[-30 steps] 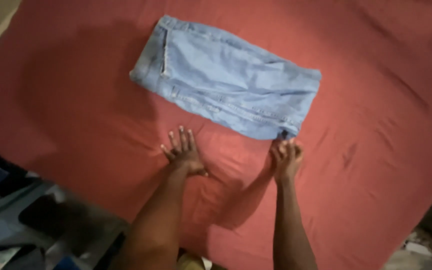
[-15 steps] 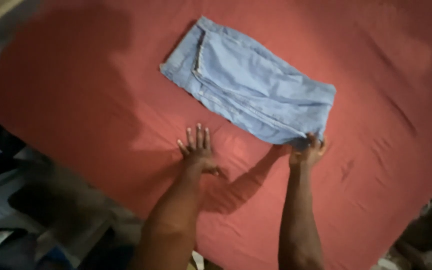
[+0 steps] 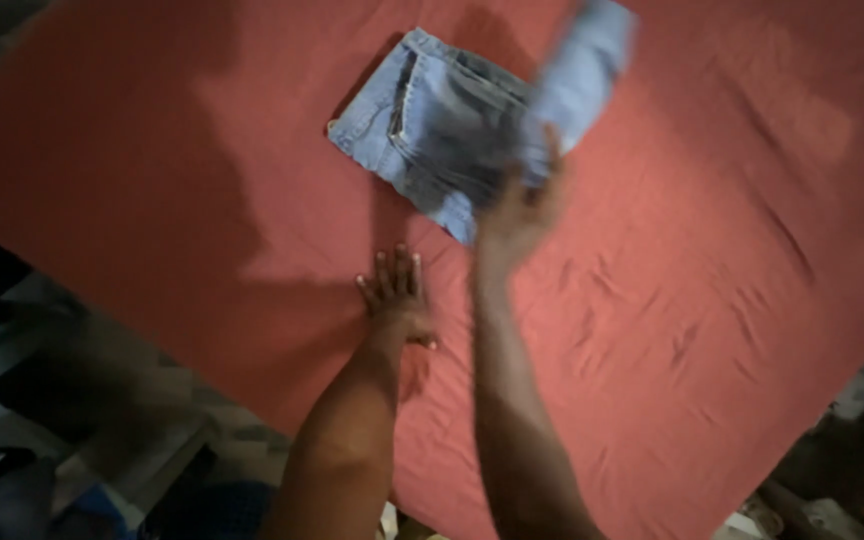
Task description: The person takes a pair of jeans and then a hoodie from a laundry basket and folds them on a bed.
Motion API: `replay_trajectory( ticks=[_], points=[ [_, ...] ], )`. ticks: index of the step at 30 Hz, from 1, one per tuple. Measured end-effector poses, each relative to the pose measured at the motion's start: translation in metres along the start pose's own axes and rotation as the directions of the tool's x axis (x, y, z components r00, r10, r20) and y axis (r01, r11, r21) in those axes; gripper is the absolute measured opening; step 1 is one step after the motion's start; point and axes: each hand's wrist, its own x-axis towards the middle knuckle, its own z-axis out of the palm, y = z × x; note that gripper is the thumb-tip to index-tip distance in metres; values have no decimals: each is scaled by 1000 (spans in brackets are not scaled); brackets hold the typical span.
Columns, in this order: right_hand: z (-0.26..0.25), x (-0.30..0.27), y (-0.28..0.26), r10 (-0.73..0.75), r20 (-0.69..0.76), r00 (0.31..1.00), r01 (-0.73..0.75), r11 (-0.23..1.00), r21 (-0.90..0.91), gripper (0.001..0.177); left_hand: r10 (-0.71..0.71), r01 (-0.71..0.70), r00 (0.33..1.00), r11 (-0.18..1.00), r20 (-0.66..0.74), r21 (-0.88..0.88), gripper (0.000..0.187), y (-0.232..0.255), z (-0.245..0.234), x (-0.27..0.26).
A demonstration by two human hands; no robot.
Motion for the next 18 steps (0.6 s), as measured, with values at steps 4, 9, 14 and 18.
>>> replay_trajectory(
  ticks=[4,9,14,18],
  points=[
    [76,-44,-15,186,405,895,-219,975,37,48,-37,37,999,999,-30,3,152,18,19,14],
    [62,-26,-11,43,549,835,-19,999,-48,53,1,-2,995,1000,-99,-15,152,-4,16,24],
    [21,34,72,85,485,870,122,917,-379,60,32,-34,997,999,-73,-30,154,-13,20,25],
    [55,-6,91,125,619,776,335,750,-571,76,10,-14,995,999,-99,-34,155,-14,23,23]
  ],
)
